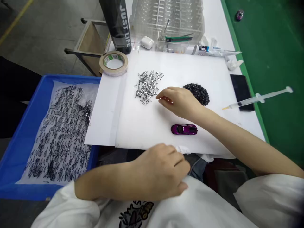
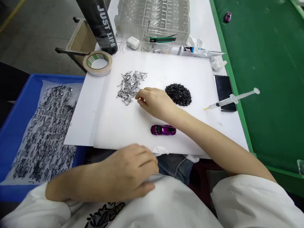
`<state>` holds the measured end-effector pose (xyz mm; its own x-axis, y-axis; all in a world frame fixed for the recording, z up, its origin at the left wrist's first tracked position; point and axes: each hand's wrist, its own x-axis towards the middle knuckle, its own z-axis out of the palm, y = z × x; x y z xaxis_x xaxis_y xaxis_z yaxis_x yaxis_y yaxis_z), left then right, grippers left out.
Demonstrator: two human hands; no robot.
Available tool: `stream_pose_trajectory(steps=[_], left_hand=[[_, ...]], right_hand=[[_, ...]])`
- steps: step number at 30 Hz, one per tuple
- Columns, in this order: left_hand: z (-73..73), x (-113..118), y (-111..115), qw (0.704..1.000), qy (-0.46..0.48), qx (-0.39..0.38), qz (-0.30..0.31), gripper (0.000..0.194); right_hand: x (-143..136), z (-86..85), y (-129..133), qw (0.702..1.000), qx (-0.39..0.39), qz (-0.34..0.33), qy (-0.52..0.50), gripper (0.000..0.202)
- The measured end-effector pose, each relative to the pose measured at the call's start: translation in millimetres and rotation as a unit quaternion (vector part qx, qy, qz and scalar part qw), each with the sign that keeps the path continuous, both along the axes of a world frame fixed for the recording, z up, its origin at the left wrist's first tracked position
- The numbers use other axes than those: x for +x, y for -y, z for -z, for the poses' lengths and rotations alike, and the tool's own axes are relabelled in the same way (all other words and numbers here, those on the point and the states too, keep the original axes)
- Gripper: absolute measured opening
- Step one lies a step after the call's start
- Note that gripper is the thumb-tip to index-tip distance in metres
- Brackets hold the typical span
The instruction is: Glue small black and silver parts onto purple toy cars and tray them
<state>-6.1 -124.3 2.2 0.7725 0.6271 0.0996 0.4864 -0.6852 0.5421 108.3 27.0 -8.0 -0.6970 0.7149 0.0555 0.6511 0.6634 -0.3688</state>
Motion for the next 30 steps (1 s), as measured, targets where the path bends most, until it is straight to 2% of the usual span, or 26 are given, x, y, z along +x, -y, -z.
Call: stream_pose_trajectory(steps=[2,3,4,5,8,10,12,14,16,18,20,23,25,27,30], left_hand=[[18.2,0,17,0.988,0.017,-0.144,0.044,0.024],[31.1,0,24,0.978,0.016,-0.204,0.029,0.021],[45.4,0,30,0.965,0.015,-0.262,-0.014,0.019],[59.8,0,35,0.947,0.019,-0.308,-0.085,0.016],[95.3,1,48,0.911,0.012,-0.33,-0.248,0.018],[108.2,2,52,0.891,0.011,-0.32,-0.323,0.023],[113.4,4,52,0.875,0.015,-0.309,-0.373,0.027],[114.7,7,48,0.869,0.02,-0.299,-0.395,0.032],[115.6,13,44,0.869,0.03,-0.291,-0.398,0.037],[118.3,19,41,0.871,0.046,-0.287,-0.396,0.042],[122.8,25,41,0.868,0.064,-0.29,-0.399,0.045],[130.0,31,42,0.855,0.093,-0.3,-0.413,0.049],[132.1,31,41,0.847,0.117,-0.31,-0.415,0.05],[130.7,26,39,0.843,0.147,-0.331,-0.397,0.041],[125.0,13,37,0.832,0.195,-0.398,-0.333,0.027]], right_hand=[[-14,2.8,0,0.999,-0.009,0.013,0.036,0.024],[-19,4.4,0,0.999,-0.002,0.02,0.048,0.026],[-24,6.2,2,0.998,0.011,0.026,0.057,0.028],[-27,8.0,3,0.997,0.028,0.032,0.065,0.029],[-33,11.9,9,0.993,0.059,0.049,0.088,0.03],[-36,13.1,11,0.992,0.058,0.054,0.101,0.03],[-39,13.5,11,0.992,0.043,0.061,0.099,0.029],[-42,12.8,9,0.996,0.017,0.068,0.063,0.023],[-40,9.4,7,0.997,-0.044,0.068,-0.009,0.012],[-32,1.6,11,0.985,-0.122,0.062,-0.101,0.006],[-13,-10.9,25,0.961,-0.185,0.058,-0.198,0.01],[28,-30.4,63,0.907,-0.252,0.046,-0.335,0.014],[58,-35.1,92,0.894,-0.256,0.044,-0.366,0.012],[84,-28.7,118,0.908,-0.215,0.041,-0.356,0.01],[109,-3.0,146,0.926,-0.198,0.03,-0.321,0.016]])
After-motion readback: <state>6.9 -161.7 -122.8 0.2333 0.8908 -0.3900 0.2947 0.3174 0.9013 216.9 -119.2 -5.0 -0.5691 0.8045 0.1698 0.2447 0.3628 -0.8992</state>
